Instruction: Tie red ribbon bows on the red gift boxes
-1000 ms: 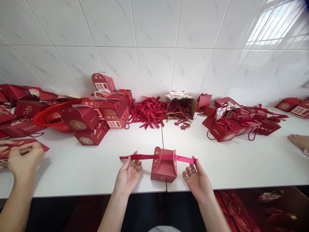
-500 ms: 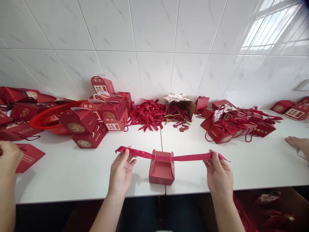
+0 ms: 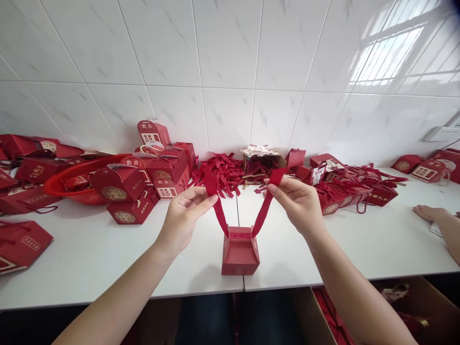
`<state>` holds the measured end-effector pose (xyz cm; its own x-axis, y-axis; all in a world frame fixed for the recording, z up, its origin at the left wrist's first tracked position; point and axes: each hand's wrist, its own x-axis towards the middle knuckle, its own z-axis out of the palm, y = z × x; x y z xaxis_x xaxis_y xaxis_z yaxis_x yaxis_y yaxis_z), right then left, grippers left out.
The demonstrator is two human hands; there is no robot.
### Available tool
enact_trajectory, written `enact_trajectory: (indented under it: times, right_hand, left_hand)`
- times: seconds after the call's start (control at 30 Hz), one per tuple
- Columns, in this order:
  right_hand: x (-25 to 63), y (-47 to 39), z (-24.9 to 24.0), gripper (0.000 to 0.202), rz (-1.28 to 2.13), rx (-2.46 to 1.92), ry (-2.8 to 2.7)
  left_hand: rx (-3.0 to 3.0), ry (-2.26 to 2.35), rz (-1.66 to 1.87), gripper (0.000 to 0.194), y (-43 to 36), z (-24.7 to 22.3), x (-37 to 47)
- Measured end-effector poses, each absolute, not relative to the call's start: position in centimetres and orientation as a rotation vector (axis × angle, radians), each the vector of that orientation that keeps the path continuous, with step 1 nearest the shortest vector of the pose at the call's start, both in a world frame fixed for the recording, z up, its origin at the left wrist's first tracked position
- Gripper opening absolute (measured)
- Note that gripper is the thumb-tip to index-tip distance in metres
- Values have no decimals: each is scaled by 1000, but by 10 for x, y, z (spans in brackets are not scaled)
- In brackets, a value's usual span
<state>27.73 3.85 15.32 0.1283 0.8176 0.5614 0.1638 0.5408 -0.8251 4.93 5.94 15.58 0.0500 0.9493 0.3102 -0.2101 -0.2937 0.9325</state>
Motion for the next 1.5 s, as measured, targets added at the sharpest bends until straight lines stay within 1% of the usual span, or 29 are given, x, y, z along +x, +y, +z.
enact_trajectory:
  times: [0.2, 0.37, 0.47, 0.57, 0.77, 0.83, 0.87, 0.97, 1.07, 1.17, 1.27, 1.37, 1.43, 1.5]
  right_hand:
    - [262, 46, 167, 26, 811, -867, -1397]
    - [256, 52, 164, 27, 1054, -825, -1314]
    - [250, 50, 166, 30, 1099, -869, -1343]
    - [244, 42, 171, 28, 1090, -855, -1433]
    - [240, 36, 169, 21, 854, -808, -1556]
    - [245, 41, 164, 20, 777, -752, -1639]
    - [249, 43, 162, 20, 702, -712, -1719]
    - [262, 50, 157, 22, 283, -549, -2032]
    - [272, 52, 155, 26, -171, -497, -2250]
    - [276, 51, 154, 24, -434, -574, -2337]
    - [274, 50, 149, 24, -484, -596, -2304]
    - [270, 46, 142, 27, -362, -691, -2111]
    - [272, 41, 135, 23, -232, -808, -1942]
    - [281, 33, 126, 17, -114, -967, -1825]
  left_hand:
    - [1327, 816, 1393, 16, 64, 167, 57]
    - [1292, 630, 1261, 14, 64, 171, 62]
    - [1356, 585, 1196, 17, 63, 171, 65]
    - [1464, 621, 1182, 17, 61, 171, 68]
    - [1585, 663, 1072, 10, 57, 174, 70]
    - [1565, 659, 1022, 10, 60, 173, 68]
    - [1542, 658, 983, 13, 62, 173, 67]
    - [1394, 659, 891, 25, 69, 167, 63]
    - [1210, 623, 871, 24, 73, 162, 60]
    - [1209, 586, 757, 23, 70, 162, 58]
    - [1332, 609, 763, 24, 62, 164, 58]
    - [1444, 777, 988, 7, 52, 165, 57]
    - [1415, 914, 1192, 19, 46, 164, 51]
    - [1315, 1022, 1344, 27, 43, 158, 35]
